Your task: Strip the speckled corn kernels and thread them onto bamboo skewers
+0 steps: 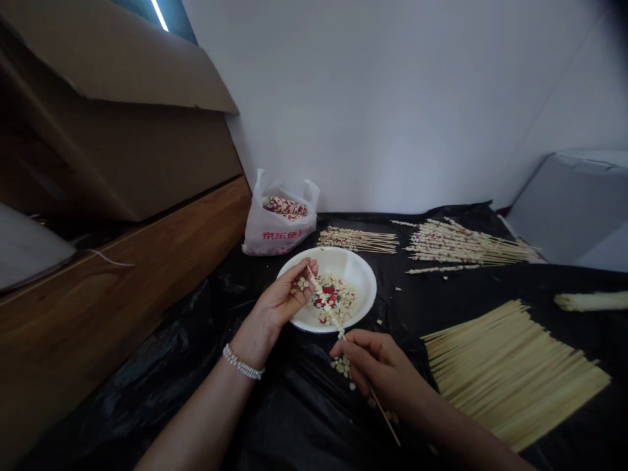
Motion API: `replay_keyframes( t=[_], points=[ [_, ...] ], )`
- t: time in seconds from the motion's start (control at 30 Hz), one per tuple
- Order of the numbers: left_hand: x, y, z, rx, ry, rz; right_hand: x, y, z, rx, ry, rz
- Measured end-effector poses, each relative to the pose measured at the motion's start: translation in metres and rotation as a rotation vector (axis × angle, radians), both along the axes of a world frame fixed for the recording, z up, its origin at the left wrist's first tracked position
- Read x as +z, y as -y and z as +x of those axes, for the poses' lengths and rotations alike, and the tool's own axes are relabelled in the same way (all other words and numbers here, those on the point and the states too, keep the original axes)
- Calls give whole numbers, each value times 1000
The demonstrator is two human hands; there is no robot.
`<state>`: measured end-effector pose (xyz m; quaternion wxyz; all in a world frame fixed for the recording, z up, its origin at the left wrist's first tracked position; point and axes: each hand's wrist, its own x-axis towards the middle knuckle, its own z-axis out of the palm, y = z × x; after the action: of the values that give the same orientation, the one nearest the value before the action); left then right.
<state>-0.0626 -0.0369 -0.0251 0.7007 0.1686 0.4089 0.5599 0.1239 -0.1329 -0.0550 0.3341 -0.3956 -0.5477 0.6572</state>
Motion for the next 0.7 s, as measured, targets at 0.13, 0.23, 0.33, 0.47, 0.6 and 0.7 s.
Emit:
replay_keyframes(
  t=[0.13,0.23,0.33,0.47,0.6,0.7],
  points=[
    [10,4,6,-12,0,-69,-1,0,1,-7,7,31],
    [13,5,7,-34,-19,-89,-2,1,2,-11,19,60],
    [9,5,6,-73,-6,-78,-2,0,2,-16,22,69],
    [6,7,7,-117,-34,-66,1,-1,3,-35,20,64],
    [6,9,9,-154,-15,-31,2,-3,4,-45,1,67],
    [5,9,9,-131,38,-33,1,-5,5,-60,-13,66]
  ],
)
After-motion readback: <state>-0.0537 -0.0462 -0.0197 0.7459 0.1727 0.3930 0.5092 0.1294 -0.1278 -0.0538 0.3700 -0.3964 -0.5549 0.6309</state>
